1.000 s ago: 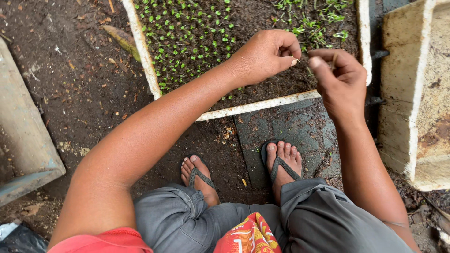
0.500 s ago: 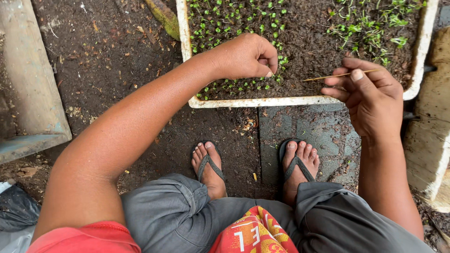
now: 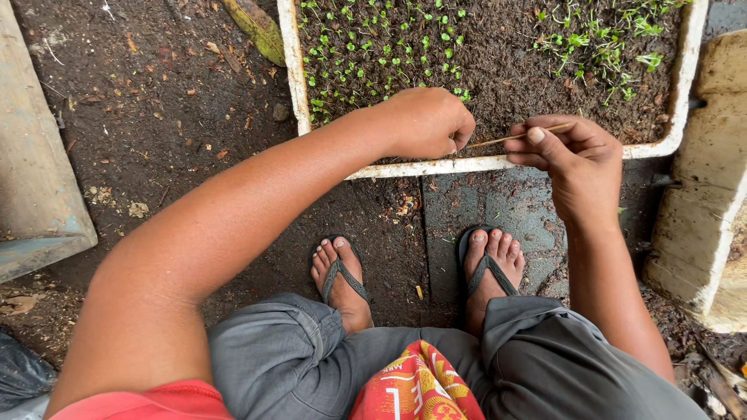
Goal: The person uses a small wooden stick to lift seedlings and transplant them into soil in a white styrofoam tray, handling the delicate plants one at a time and pressing the soil around them.
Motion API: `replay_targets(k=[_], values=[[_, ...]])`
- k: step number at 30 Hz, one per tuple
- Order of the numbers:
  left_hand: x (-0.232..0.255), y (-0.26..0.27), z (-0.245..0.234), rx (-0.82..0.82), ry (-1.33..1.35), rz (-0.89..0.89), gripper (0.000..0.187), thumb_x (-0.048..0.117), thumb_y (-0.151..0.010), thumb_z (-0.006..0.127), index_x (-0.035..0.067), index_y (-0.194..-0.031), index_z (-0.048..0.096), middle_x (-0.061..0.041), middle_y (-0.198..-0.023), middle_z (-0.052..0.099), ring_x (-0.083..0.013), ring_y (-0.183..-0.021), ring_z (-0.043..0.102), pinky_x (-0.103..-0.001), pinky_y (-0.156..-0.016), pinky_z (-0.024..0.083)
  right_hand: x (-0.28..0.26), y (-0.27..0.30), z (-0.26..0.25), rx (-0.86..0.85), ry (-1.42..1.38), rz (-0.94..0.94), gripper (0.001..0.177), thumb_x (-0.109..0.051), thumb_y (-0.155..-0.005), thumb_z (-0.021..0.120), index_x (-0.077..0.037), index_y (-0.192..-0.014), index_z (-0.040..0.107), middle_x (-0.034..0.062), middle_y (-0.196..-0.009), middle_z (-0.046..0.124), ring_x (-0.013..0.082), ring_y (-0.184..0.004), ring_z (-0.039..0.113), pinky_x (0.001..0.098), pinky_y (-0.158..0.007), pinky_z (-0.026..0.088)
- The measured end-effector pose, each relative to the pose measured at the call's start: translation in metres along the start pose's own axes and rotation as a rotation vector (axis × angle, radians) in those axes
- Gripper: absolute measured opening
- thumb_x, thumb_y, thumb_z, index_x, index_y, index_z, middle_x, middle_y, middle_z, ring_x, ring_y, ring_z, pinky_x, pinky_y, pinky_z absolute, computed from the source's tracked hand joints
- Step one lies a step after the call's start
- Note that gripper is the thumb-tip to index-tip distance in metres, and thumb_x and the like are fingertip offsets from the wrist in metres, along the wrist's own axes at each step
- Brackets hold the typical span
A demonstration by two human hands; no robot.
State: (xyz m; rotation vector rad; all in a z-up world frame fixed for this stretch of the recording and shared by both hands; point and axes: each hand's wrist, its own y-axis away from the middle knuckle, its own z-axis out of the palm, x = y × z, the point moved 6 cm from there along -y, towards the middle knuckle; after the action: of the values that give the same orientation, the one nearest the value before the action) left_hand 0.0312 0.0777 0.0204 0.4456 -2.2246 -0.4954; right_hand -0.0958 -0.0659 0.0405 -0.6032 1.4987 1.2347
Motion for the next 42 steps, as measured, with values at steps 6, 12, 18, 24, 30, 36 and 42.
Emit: replay_targets(k=[6,12,18,24,30,36,42], values=[[-0.006,-0.017,0.019,0.047,-0.108,0.035,0.028,0.005,-0.077,0.058,0.027,-0.083,0.074,-0.003,-0.086,0.07,-0.0343,-0.082,0.066,-0.054,-0.06,0.048,-0.002,-0.001,0.007,-0.05,0.066,-0.037,0.014,-0.004,-0.101,0.065,0.003,-0.113,0.065,0.0195,-0.107,0.072,0.0259,-0.093,0.076,0.0304,-0.08,0.067],[0.01,0.007,-0.007,0.156,-0.036,0.086,0.013,0.008,-0.091,0.066,0.014,-0.09,0.078,-0.006,-0.081,0.07,-0.0254,-0.081,0.072,-0.045,-0.081,0.059,0.009,-0.001,0.011,-0.04,0.023,-0.115,0.013,0.006,-0.102,0.063,0.011,-0.114,0.063,0.0304,-0.104,0.069,0.0314,-0.09,0.075,0.0424,-0.08,0.068],[0.014,0.009,-0.009,0.138,-0.07,0.087,0.008,0.009,-0.092,0.069,0.011,-0.092,0.077,-0.01,-0.086,0.07,-0.031,-0.087,0.073,-0.05,-0.08,0.06,0.001,0.003,0.011,-0.023,-0.019,-0.093,0.013,0.004,-0.103,0.064,0.009,-0.114,0.063,0.0282,-0.104,0.07,0.0288,-0.09,0.075,0.0388,-0.081,0.069],[0.014,0.003,-0.005,0.148,-0.078,0.088,0.008,0.01,-0.092,0.069,0.012,-0.091,0.077,-0.009,-0.087,0.07,-0.0291,-0.087,0.073,-0.048,-0.08,0.06,0.007,0.0,0.012,-0.051,-0.017,-0.101,0.013,0.003,-0.103,0.064,0.008,-0.115,0.063,0.0279,-0.105,0.07,0.029,-0.09,0.075,0.0393,-0.081,0.068],[0.019,0.007,-0.007,0.127,-0.091,0.069,0.009,0.007,-0.091,0.069,0.01,-0.096,0.076,-0.011,-0.089,0.07,-0.0299,-0.09,0.074,-0.05,-0.084,0.06,0.001,0.002,0.017,-0.053,0.052,-0.135,0.011,0.005,-0.104,0.063,0.008,-0.115,0.064,0.0261,-0.103,0.07,0.0265,-0.086,0.073,0.0382,-0.077,0.067],[0.019,0.008,-0.012,0.111,-0.013,0.062,0.012,0.003,-0.093,0.065,0.008,-0.098,0.075,-0.01,-0.088,0.069,-0.0273,-0.088,0.073,-0.05,-0.088,0.059,0.005,0.002,0.02,-0.076,0.189,-0.252,0.01,0.01,-0.103,0.064,0.01,-0.112,0.067,0.0253,-0.095,0.07,0.0279,-0.075,0.072,0.0397,-0.068,0.066],[-0.006,-0.014,-0.004,0.172,-0.039,-0.016,0.027,0.01,-0.074,0.057,0.023,-0.094,0.072,-0.004,-0.099,0.068,-0.0366,-0.09,0.067,-0.056,-0.067,0.052,-0.014,0.008,0.035,-0.203,0.566,-0.32,0.009,0.004,-0.104,0.064,0.001,-0.111,0.069,0.0095,-0.087,0.07,0.0138,-0.075,0.07,0.0246,-0.069,0.054]])
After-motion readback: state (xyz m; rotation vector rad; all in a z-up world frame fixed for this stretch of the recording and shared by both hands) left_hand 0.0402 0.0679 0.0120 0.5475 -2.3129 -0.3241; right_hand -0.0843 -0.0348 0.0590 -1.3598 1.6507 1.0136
